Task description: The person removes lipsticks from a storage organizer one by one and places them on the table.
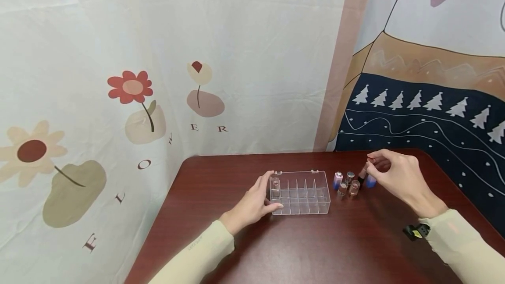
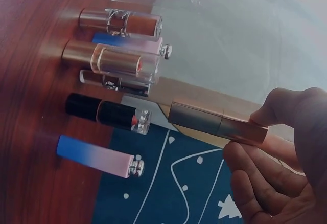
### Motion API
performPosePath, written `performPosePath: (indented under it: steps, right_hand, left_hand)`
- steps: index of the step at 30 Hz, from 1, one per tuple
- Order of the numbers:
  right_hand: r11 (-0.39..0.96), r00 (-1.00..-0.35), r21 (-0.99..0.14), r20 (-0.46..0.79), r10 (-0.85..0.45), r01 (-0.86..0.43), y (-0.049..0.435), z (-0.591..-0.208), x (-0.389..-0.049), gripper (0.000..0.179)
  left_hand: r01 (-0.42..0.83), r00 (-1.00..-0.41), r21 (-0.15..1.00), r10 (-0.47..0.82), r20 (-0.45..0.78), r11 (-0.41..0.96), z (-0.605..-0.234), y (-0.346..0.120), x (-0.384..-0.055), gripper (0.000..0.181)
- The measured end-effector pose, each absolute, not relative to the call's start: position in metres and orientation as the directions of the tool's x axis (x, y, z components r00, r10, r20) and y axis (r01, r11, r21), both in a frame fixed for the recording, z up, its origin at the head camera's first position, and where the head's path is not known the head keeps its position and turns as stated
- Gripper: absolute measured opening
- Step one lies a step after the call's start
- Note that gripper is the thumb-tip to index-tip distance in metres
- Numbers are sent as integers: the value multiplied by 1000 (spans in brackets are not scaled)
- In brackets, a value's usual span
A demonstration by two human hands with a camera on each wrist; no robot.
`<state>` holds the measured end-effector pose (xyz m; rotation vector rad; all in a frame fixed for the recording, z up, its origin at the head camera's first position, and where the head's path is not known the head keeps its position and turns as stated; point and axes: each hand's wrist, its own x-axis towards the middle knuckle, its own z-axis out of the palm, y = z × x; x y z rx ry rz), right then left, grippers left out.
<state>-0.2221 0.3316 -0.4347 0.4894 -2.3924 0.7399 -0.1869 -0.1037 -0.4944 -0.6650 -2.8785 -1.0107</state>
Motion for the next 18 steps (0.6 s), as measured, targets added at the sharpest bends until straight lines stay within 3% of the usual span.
performPosePath:
  steps: [18]
  right_hand:
    - [797, -814, -404, 553, -179, -450, 340, -445, -217, 19]
  left_hand:
    - [398, -909, 600, 385, 159, 694, -495, -103, -187, 102]
